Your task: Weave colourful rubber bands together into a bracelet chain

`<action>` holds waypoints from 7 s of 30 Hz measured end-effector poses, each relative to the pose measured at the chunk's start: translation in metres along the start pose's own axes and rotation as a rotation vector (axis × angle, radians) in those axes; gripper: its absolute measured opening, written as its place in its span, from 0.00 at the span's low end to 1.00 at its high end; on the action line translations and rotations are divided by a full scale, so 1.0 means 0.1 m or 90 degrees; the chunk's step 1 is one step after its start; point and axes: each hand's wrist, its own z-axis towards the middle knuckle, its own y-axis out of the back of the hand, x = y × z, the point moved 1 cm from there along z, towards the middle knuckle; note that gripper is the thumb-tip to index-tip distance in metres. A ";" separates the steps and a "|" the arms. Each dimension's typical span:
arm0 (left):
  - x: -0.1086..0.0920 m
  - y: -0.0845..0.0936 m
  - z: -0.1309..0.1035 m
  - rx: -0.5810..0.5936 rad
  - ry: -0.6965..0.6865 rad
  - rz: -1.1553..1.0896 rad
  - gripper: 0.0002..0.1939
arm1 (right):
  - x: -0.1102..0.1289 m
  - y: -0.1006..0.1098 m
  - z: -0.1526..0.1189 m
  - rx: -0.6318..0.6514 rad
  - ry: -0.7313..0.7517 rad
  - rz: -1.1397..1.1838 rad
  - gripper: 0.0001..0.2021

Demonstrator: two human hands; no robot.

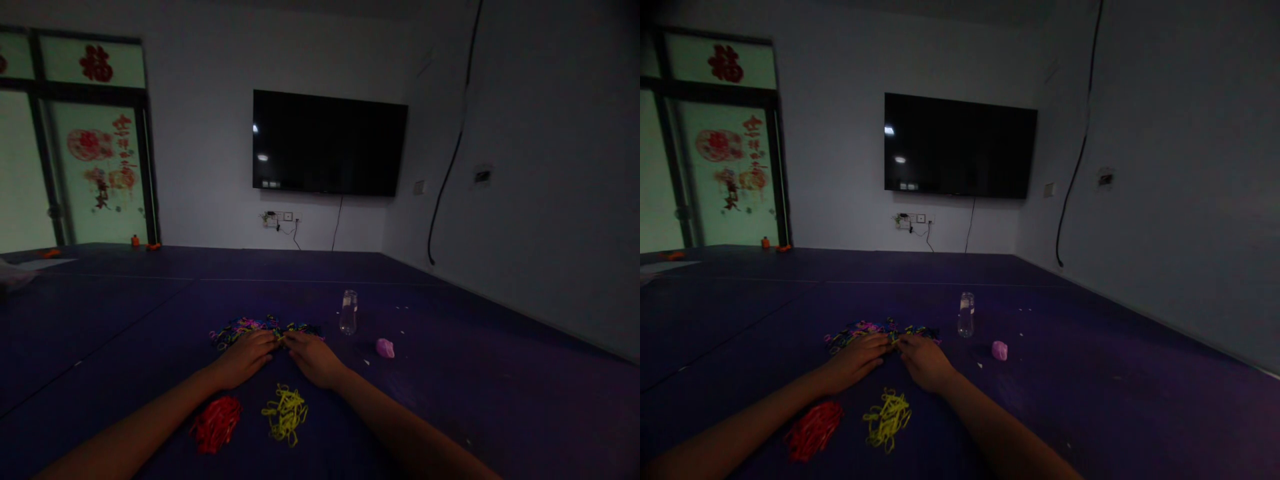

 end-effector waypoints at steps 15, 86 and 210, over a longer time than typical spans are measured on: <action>-0.04 0.01 0.00 -0.010 0.037 0.002 0.17 | 0.00 0.05 0.01 -0.078 0.028 0.028 0.12; -0.04 0.02 -0.01 0.007 0.074 0.002 0.15 | 0.02 0.07 0.00 -0.065 0.034 0.059 0.12; -0.02 0.01 -0.02 -0.184 0.056 -0.065 0.16 | 0.14 -0.03 0.00 0.006 -0.087 -0.013 0.17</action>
